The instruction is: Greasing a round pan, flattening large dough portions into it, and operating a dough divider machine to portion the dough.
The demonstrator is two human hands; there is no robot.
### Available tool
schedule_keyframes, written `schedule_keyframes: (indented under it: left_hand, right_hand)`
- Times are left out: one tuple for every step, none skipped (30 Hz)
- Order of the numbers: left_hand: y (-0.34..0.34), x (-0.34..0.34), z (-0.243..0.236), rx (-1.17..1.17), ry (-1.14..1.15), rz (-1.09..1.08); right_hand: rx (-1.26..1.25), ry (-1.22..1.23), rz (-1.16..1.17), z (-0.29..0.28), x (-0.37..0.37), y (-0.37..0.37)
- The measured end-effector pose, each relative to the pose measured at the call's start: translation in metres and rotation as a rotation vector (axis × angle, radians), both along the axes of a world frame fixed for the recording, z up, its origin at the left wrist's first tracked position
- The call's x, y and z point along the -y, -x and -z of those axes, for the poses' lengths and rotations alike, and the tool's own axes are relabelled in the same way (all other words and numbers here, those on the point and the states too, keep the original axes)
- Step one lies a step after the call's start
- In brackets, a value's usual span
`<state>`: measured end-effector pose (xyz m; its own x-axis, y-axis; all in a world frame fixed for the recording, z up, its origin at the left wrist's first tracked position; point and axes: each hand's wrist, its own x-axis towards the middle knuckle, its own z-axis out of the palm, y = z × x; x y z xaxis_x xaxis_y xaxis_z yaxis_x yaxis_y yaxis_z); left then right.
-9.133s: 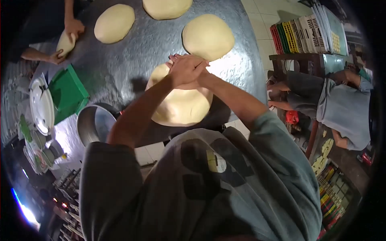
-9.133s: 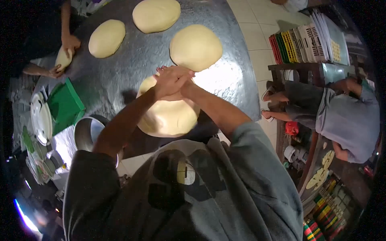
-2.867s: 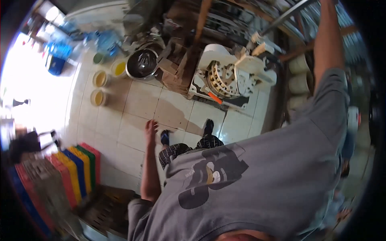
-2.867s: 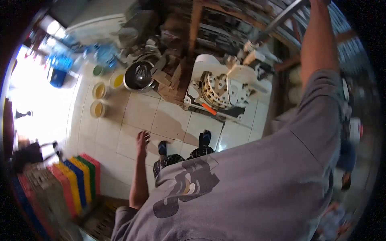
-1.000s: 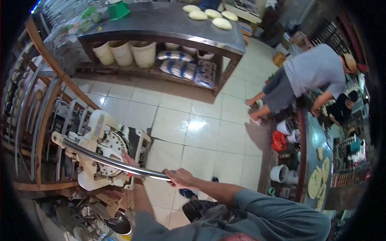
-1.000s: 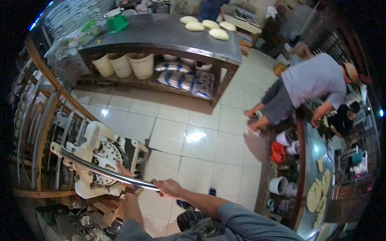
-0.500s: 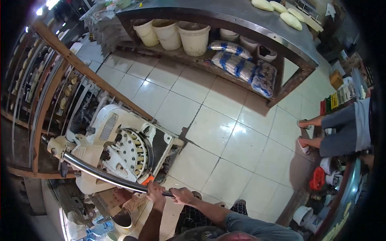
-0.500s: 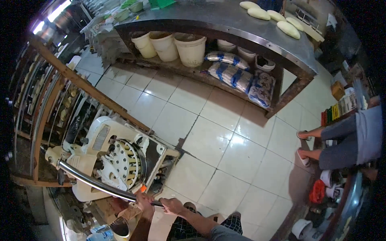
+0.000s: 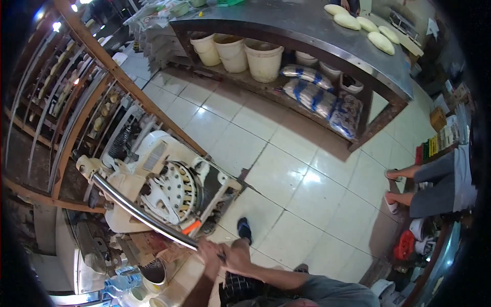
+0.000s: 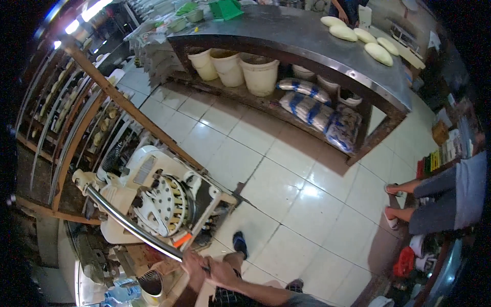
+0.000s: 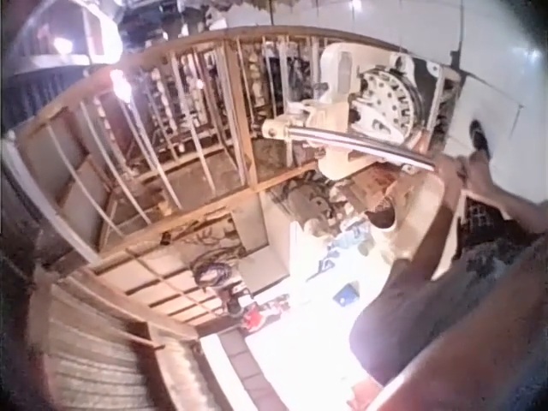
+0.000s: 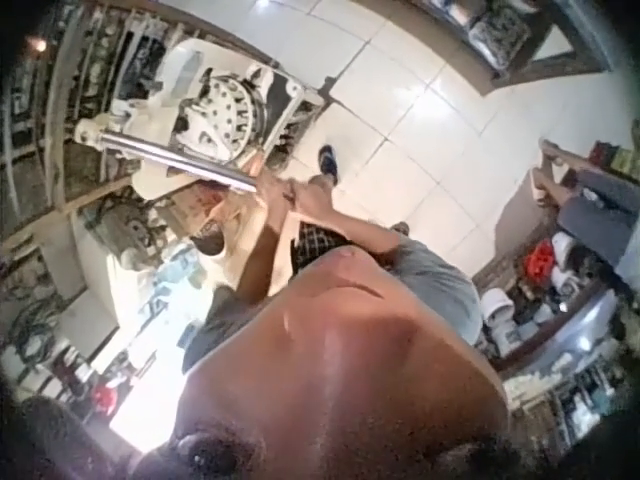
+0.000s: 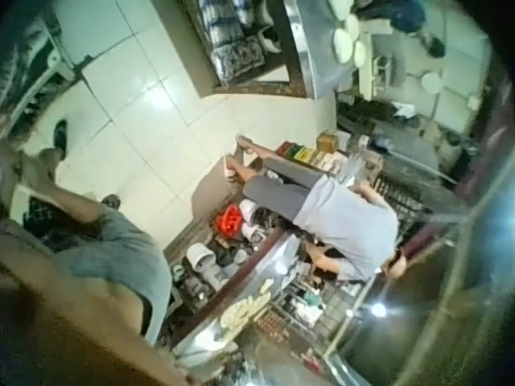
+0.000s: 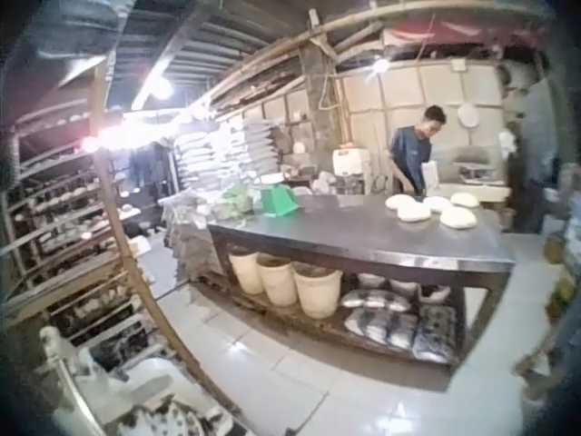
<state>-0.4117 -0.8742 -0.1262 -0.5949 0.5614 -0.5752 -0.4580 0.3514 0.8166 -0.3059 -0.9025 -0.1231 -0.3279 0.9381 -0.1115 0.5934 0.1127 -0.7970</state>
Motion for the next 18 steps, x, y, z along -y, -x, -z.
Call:
schedule_keyframes:
  left_hand:
    - [0.019, 0.019, 0.049, -0.102, -0.066, 0.163]
    - [0.041, 0.002, 0.098, -0.061, -0.208, 0.315]
    - [0.057, 0.004, 0.13, -0.016, -0.332, 0.468]
    - [0.023, -0.02, 0.137, 0.18, 0.18, -0.345]
    - [0.056, -0.015, 0.237, 0.159, 0.125, -0.394]
    - [0.065, 0.025, 0.272, -0.298, 0.249, -0.361]
    - [0.045, 0.039, 0.278, -0.766, 0.336, -0.196]
    - [0.043, 0.016, 0.292, -1.24, 0.375, -0.137]
    - [0.043, 0.035, 0.293, -0.835, 0.273, 0.083]
    - [0.041, 0.046, 0.282, -0.429, 0.141, 0.299]
    - [0.008, 0.031, 0.187, -0.119, 0.328, 0.333]
    - [-0.007, 0.041, 0.12, -0.119, 0.324, 0.32]
    - [-0.022, 0.06, 0.068, -0.416, 0.464, 0.401]
    - [-0.034, 0.081, 0.025, -0.71, 0.603, 0.475]
    - [-0.032, 0.106, -0.008, -1.065, 0.376, 0.453]
    - [-0.029, 0.115, -0.045, -1.41, 0.1, 0.459]
    - [-0.033, 0.093, -0.151, -1.458, -0.414, 0.532]
    - [-0.024, 0.062, -0.2, -1.572, -0.982, 0.44]
  right_hand:
    - [0.048, 0.02, 0.017, 0.029, -0.003, 0.006]
    - [0.106, 0.028, 0.003, 0.065, 0.005, 0.026]
    - [-0.074, 0.085, 0.002, 0.132, -0.004, 0.049]
    - [-0.243, 0.134, -0.002, 0.187, -0.018, 0.065]
    - [-0.045, 0.224, -0.105, 0.17, -0.026, 0.079]
    - [0.205, 0.369, -0.175, 0.171, -0.007, 0.057]
    - [0.079, -0.018, -0.106, 0.231, -0.005, 0.041]
    - [0.073, -0.057, -0.115, 0.214, -0.019, 0.039]
    - [0.066, 0.138, -0.044, 0.182, 0.001, 0.033]
    - [0.062, 0.329, 0.043, 0.155, 0.016, 0.027]
    - [0.044, 0.351, 0.192, 0.142, 0.02, 0.019]
    - [0.045, 0.346, 0.179, 0.121, 0.033, 0.013]
    - [-0.007, 0.389, 0.037, 0.112, 0.049, 0.002]
    - [-0.055, 0.429, -0.109, 0.097, 0.058, -0.01]
    - [-0.069, 0.452, -0.228, 0.016, 0.069, -0.031]
    - [-0.16, 0.385, -0.257, -0.072, 0.074, -0.053]
    - [-0.256, 0.312, -0.249, -0.149, 0.069, -0.071]
    - [-0.441, 0.335, -0.287, -0.207, 0.067, -0.077]
